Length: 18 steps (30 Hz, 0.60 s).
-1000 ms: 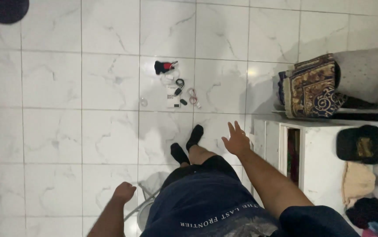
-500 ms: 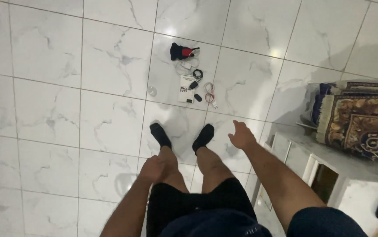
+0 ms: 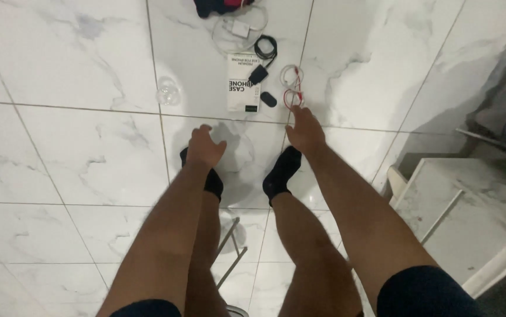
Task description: The person picks up various small items from the floor and places them on a white countertop. They handle bottles, boxes, a wallet, a remote, glasses, a cap, and cables, arranging them in a line along the counter edge.
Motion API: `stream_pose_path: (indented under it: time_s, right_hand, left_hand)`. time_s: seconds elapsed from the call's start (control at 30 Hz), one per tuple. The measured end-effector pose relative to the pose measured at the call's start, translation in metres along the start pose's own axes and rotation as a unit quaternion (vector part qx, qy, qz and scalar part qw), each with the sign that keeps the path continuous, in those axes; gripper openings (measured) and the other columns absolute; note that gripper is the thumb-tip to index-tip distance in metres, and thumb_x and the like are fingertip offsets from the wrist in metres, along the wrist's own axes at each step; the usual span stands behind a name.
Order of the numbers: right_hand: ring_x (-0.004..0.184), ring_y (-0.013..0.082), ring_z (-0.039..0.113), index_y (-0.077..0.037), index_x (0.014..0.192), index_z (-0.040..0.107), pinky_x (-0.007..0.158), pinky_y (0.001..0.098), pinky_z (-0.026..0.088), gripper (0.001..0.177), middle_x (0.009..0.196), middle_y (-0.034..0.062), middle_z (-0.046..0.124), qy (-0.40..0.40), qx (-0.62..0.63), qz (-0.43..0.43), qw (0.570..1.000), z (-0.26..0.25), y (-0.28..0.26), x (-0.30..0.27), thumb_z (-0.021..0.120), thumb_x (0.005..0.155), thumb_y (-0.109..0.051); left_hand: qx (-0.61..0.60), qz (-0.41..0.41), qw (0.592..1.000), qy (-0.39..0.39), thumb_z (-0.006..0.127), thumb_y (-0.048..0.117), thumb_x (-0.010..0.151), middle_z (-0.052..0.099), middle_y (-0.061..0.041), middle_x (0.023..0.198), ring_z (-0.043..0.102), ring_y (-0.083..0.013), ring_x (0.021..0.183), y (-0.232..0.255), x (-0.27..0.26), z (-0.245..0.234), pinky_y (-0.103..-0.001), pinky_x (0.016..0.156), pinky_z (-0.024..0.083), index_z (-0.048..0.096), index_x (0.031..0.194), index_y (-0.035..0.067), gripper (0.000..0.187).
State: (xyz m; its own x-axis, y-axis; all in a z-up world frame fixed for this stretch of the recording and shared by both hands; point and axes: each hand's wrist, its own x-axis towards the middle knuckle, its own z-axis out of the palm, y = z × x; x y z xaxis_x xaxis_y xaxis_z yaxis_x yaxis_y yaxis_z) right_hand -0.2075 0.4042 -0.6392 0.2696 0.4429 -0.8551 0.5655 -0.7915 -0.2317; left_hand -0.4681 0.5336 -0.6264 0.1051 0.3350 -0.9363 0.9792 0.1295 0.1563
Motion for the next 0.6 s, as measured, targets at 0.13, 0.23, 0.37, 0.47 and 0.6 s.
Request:
stream_pose_path:
  time_s: [0.13,0.23,0.37,0.47,0.6]
  right_hand:
    - [0.129,0.0394,0.057,-0.016,0.157,0.036,0.106,0.0519,0.051,0.056,0.143,0.0177,0.049,-0.037,-0.055,-0.015,0.998,0.059,0.004,0.073,0.053,0.104,-0.025]
    - [0.127,0.0366,0.058,-0.016,0.158,0.03,0.102,0.0487,0.056,0.054,0.144,0.0177,0.044,-0.035,-0.104,-0.034,0.993,0.083,-0.005,0.109,0.049,0.107,-0.014]
    - [0.096,0.0383,0.061,-0.009,0.138,0.041,0.072,0.0471,0.056,0.04,0.118,0.0197,0.05,0.077,-0.162,-0.112,0.977,0.135,0.018,0.147,0.057,0.101,-0.011]
    - [0.085,0.042,0.059,-0.006,0.125,0.048,0.059,0.052,0.051,0.032,0.107,0.0218,0.056,0.114,-0.106,-0.121,0.98,0.147,0.026,0.153,0.056,0.094,-0.008]
    - [0.076,0.0465,0.058,-0.002,0.098,0.058,0.062,0.0544,0.049,0.03,0.097,0.021,0.054,0.203,-0.047,-0.196,0.958,0.194,0.079,0.164,0.054,0.068,0.005]
  left_hand:
    - [-0.014,0.011,1.0,0.019,0.072,0.042,0.088,0.043,-0.02,0.146,0.048,-0.0444,0.139,0.025,0.066,0.019,-0.056,0.111,0.052,0.037,0.15,0.008,0.078]
    - [-0.035,-0.008,0.998,0.058,0.08,0.049,0.087,0.035,-0.021,0.151,0.041,-0.046,0.143,0.046,0.105,0.04,-0.061,0.116,0.047,0.024,0.154,0.009,0.096]
    - [-0.086,-0.028,0.991,0.102,0.09,0.051,0.079,0.027,-0.017,0.158,0.033,-0.0437,0.146,0.064,0.149,0.082,-0.06,0.112,0.045,0.008,0.16,0.009,0.122]
    - [-0.085,-0.05,0.983,0.153,0.095,0.056,0.071,0.027,-0.014,0.159,0.034,-0.0402,0.142,0.081,0.167,0.103,-0.059,0.105,0.046,0.007,0.16,0.008,0.134]
    - [-0.089,-0.115,0.975,0.166,0.104,0.053,0.061,0.034,-0.014,0.15,0.036,-0.0373,0.138,0.094,0.172,0.102,-0.056,0.1,0.05,0.015,0.156,0.009,0.137]
